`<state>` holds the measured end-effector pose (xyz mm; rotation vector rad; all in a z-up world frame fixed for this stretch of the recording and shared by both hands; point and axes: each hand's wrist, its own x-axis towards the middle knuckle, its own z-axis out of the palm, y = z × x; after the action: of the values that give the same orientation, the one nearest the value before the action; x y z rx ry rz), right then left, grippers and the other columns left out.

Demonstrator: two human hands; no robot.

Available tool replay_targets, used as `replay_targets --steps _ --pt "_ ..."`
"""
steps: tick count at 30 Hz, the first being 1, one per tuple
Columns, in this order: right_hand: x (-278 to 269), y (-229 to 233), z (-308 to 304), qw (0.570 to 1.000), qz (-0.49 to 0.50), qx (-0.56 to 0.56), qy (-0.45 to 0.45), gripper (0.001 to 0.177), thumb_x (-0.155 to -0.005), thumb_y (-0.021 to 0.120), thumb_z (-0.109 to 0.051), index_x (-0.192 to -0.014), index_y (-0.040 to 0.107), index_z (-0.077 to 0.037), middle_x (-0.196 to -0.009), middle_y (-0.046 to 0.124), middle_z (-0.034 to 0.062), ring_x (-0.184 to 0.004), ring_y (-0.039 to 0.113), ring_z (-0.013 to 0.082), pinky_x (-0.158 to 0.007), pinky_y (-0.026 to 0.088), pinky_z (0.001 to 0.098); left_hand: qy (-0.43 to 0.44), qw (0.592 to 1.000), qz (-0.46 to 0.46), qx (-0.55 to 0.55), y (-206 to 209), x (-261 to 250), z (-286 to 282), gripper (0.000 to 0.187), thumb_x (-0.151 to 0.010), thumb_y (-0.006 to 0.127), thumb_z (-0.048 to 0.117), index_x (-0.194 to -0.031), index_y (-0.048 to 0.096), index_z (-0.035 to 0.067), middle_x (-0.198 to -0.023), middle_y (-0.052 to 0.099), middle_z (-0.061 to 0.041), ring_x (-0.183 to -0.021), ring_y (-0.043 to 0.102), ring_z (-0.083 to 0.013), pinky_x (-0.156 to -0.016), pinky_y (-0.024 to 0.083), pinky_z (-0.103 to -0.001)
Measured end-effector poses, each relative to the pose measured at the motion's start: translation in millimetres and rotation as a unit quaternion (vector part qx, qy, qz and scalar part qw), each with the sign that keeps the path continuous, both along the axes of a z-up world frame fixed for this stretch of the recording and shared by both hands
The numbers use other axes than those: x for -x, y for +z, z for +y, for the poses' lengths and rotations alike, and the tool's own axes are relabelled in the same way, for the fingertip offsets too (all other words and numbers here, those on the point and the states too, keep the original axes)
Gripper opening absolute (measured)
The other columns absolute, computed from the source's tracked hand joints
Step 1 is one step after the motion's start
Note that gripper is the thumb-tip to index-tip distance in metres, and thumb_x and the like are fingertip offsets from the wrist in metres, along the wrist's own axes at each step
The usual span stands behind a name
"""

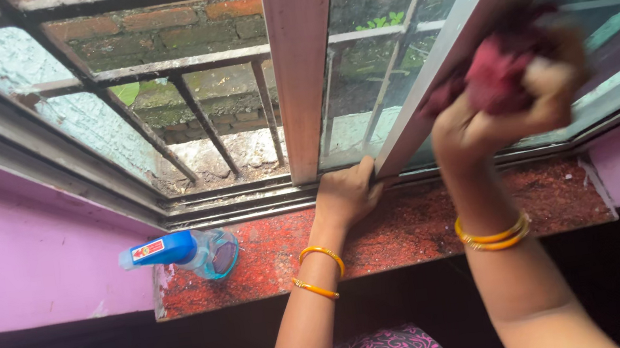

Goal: The person cleans a window frame and sill using a spray bottle and a cloth. They spray the surface and wipe the metal frame and the red granite sill repeatedly.

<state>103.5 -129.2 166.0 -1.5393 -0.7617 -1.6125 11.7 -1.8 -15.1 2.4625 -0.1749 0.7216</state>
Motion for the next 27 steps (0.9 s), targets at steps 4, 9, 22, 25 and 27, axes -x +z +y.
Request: replay_targets --steps 4,9,22,25,27 --pt "15.8 -68.0 -4.2 0.999 0.032 0.033 0.009 0.019 -0.111 0.059 -0.011 -0.112 0.04 -0.005 -0.122 0.05 0.0191 -0.118 0.054 0.0317 -0.106 0.051 0.049 -0.004 1.0 -0.002 0.001 -3.3 2.8 -0.8 0.038 -0.077 0.082 0.03 -0.092 0.053 0.01 -0.071 0.068 -0.01 -0.065 0.069 -0.0331 -0.056 0.053 -0.045" --pt "27.7 -151.3 -30.8 0.978 0.11 0.175 0.02 0.033 -0.092 0.074 -0.011 -0.107 0.044 -0.012 -0.116 0.056 0.0047 -0.108 0.054 0.0297 -0.096 0.048 0.0497 -0.001 1.0 0.023 0.001 -5.3 0.0 0.1 0.037 -0.077 0.083 0.03 -0.09 0.054 0.011 -0.068 0.067 -0.011 -0.063 0.069 -0.0336 -0.055 0.053 -0.046" --pt "-14.5 -55.9 -100.8 0.956 0.021 0.289 -0.047 0.017 -0.1 0.065 -0.019 -0.104 0.049 -0.013 -0.099 0.057 0.011 -0.097 0.057 0.0293 -0.092 0.044 0.0445 -0.011 1.0 0.011 0.004 4.8 4.6 3.0 0.035 -0.076 0.083 0.026 -0.091 0.056 0.011 -0.067 0.066 -0.011 -0.064 0.068 -0.0324 -0.057 0.053 -0.045" --pt "-57.2 -26.5 -142.3 0.975 0.002 0.187 -0.119 0.013 -0.105 0.058 -0.016 -0.111 0.048 -0.01 -0.106 0.056 0.0114 -0.106 0.056 0.0285 -0.1 0.044 0.0452 -0.011 1.0 0.011 0.008 8.7 4.5 3.3 0.034 -0.076 0.083 0.026 -0.091 0.056 0.011 -0.067 0.066 -0.01 -0.064 0.069 -0.0321 -0.056 0.053 -0.045" --pt "-82.8 -28.2 -171.9 0.98 0.013 0.112 -0.167 0.011 -0.108 0.053 -0.015 -0.115 0.047 -0.009 -0.11 0.055 0.0117 -0.111 0.056 0.0281 -0.104 0.044 0.0457 -0.009 1.0 0.017 0.007 9.9 4.1 3.5 0.035 -0.077 0.084 0.026 -0.091 0.056 0.011 -0.067 0.066 -0.01 -0.063 0.068 -0.0322 -0.056 0.053 -0.044"
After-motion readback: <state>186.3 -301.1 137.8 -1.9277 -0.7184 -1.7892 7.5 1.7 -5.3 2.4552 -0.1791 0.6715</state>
